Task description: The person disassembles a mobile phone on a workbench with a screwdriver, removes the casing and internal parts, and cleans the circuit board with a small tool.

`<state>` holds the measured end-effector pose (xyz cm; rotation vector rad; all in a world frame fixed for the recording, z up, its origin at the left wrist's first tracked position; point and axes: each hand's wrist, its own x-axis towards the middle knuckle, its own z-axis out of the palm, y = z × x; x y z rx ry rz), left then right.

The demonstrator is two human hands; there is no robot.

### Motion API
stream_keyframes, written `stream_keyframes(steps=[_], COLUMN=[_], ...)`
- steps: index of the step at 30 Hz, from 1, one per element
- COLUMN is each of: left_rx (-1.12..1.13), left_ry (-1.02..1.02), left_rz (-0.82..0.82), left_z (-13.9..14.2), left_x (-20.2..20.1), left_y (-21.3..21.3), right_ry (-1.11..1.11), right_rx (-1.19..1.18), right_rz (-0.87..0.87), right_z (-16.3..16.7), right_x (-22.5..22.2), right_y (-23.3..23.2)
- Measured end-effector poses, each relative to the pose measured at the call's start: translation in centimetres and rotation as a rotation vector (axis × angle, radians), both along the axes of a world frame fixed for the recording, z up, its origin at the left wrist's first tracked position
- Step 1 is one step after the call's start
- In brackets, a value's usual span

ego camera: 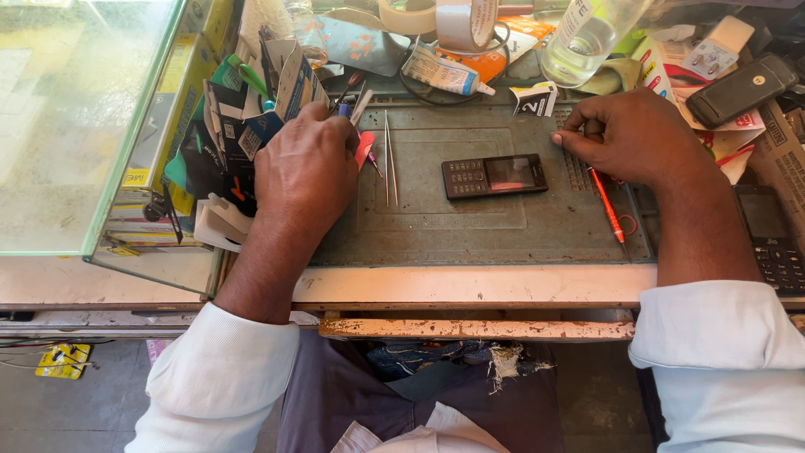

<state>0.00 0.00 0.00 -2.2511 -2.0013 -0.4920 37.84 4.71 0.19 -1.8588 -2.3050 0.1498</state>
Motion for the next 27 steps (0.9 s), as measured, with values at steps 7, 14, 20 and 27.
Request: stream_keyframes(steps=[7, 14, 20, 27], left_rx=[-0.236, -0.229, -0.24, -0.403], left_ry=[0.053, 0.064, 0.068, 0.14], left_rz=[-0.056, -0.049, 0.034, 0.028], left_z=[2.5, 2.5, 3.4, 4.6], left_x=[2.7, 3.4, 2.6, 3.9], left_y=[-1.0, -0.7, -0.6, -1.1], right_ry=[0.051, 0.071, 0.118, 0.189], right_rx=[0.028, 0.032, 0.049, 0.03], right_rz=[0.039, 0.035, 0.072, 0.033], right_z=[0.1, 0.4, 0.7, 1.1], right_x=[0.0, -0.2, -0.7, -0.8], right_y=[0.0, -0.2, -0.5, -0.9])
